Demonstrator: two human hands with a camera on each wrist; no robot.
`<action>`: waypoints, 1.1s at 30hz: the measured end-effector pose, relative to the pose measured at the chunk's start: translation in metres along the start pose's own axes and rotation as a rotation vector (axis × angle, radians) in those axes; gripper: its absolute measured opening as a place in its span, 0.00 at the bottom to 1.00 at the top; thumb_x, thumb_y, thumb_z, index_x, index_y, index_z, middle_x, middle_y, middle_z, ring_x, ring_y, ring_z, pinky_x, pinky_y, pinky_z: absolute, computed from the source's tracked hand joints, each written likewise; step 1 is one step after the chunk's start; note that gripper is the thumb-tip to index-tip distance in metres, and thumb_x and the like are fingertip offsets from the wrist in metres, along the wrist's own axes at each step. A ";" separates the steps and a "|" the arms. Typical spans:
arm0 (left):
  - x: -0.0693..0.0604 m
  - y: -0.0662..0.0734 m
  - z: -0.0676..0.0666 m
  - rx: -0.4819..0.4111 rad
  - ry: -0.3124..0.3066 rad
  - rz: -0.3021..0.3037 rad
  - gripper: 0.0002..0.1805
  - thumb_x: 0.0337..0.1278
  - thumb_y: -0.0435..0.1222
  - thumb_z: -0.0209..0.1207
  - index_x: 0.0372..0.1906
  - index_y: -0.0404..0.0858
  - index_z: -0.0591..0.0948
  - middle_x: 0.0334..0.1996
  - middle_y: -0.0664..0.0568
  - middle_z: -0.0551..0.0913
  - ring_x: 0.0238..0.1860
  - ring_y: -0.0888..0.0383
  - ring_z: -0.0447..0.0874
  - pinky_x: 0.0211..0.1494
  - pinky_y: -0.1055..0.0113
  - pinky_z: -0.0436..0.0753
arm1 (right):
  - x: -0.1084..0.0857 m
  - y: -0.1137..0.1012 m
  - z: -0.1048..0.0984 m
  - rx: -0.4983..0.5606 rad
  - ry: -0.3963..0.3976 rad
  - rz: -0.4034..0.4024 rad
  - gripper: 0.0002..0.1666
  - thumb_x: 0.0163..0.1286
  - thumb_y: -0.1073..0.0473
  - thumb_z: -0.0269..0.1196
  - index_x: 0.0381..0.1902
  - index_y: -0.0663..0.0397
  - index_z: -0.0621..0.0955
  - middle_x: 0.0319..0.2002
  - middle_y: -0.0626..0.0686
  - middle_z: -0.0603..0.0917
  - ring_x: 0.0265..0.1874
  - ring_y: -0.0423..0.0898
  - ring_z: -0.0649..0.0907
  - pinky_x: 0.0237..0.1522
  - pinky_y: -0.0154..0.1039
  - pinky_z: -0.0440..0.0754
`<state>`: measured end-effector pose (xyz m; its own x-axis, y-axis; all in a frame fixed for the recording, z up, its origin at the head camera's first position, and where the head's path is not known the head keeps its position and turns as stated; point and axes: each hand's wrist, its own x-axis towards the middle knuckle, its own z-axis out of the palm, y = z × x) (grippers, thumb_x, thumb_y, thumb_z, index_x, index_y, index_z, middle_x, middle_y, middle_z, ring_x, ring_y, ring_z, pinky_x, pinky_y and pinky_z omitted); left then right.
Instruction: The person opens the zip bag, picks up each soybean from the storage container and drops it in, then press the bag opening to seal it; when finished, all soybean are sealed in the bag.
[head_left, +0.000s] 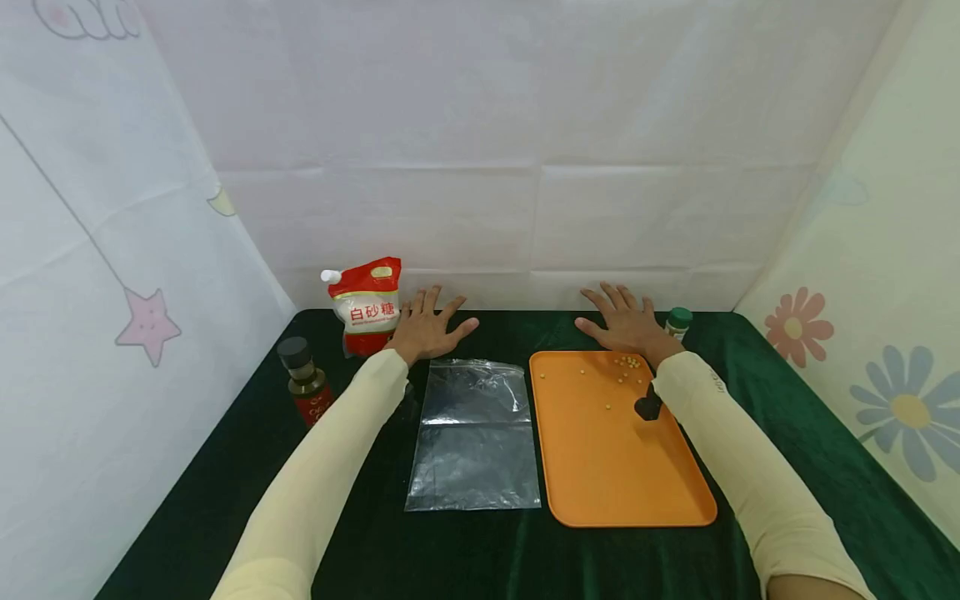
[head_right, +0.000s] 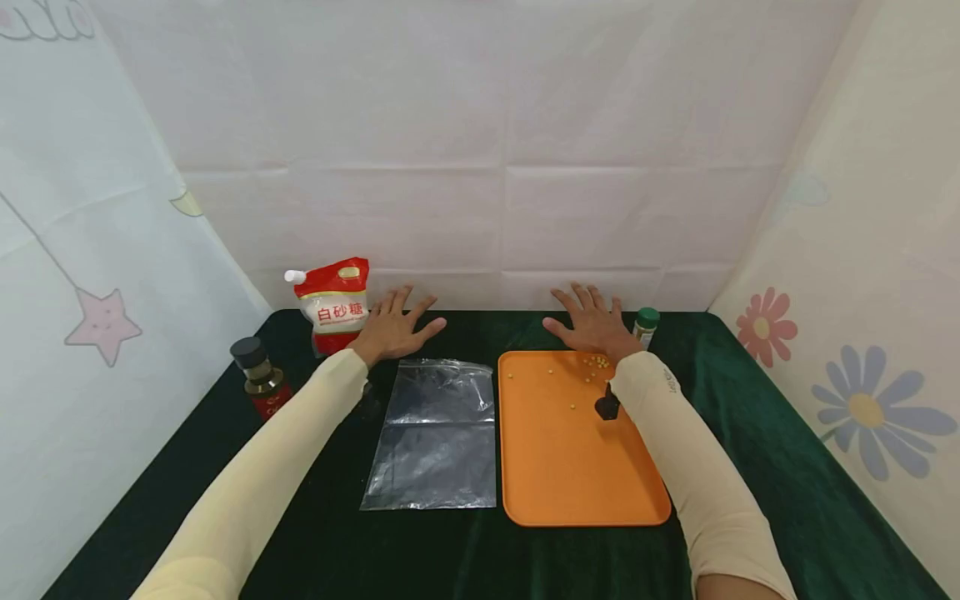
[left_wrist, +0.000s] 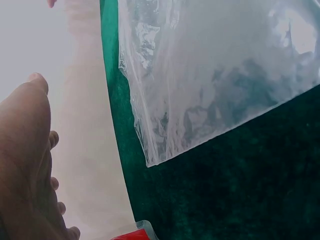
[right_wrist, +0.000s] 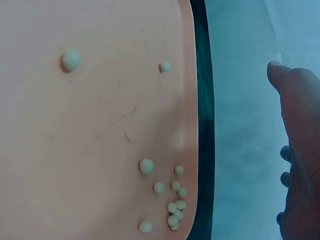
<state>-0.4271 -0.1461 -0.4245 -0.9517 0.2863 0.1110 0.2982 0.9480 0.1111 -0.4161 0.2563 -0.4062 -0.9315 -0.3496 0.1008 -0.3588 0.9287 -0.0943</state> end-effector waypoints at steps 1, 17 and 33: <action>0.000 0.000 0.000 0.003 0.002 0.001 0.48 0.60 0.76 0.31 0.80 0.59 0.52 0.80 0.42 0.39 0.78 0.36 0.36 0.74 0.34 0.41 | 0.000 0.000 0.000 0.007 0.004 -0.002 0.47 0.73 0.24 0.42 0.81 0.36 0.48 0.80 0.60 0.45 0.77 0.66 0.45 0.66 0.76 0.38; -0.035 0.039 -0.030 0.019 -0.068 0.031 0.38 0.75 0.55 0.48 0.74 0.31 0.60 0.70 0.33 0.60 0.70 0.37 0.59 0.62 0.42 0.74 | 0.016 -0.044 -0.003 0.179 0.080 -0.210 0.12 0.76 0.52 0.60 0.48 0.50 0.86 0.48 0.50 0.85 0.50 0.54 0.80 0.57 0.65 0.69; -0.096 0.096 -0.038 0.118 -0.493 0.121 0.12 0.70 0.50 0.55 0.41 0.47 0.82 0.35 0.56 0.80 0.36 0.55 0.78 0.42 0.53 0.79 | 0.031 -0.115 0.017 0.315 -0.160 -0.340 0.09 0.75 0.50 0.62 0.46 0.43 0.86 0.38 0.37 0.84 0.38 0.40 0.80 0.46 0.41 0.78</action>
<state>-0.3045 -0.0876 -0.3869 -0.8410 0.3993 -0.3652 0.4251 0.9051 0.0108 -0.4049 0.1360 -0.4091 -0.7473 -0.6640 0.0269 -0.6221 0.6848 -0.3796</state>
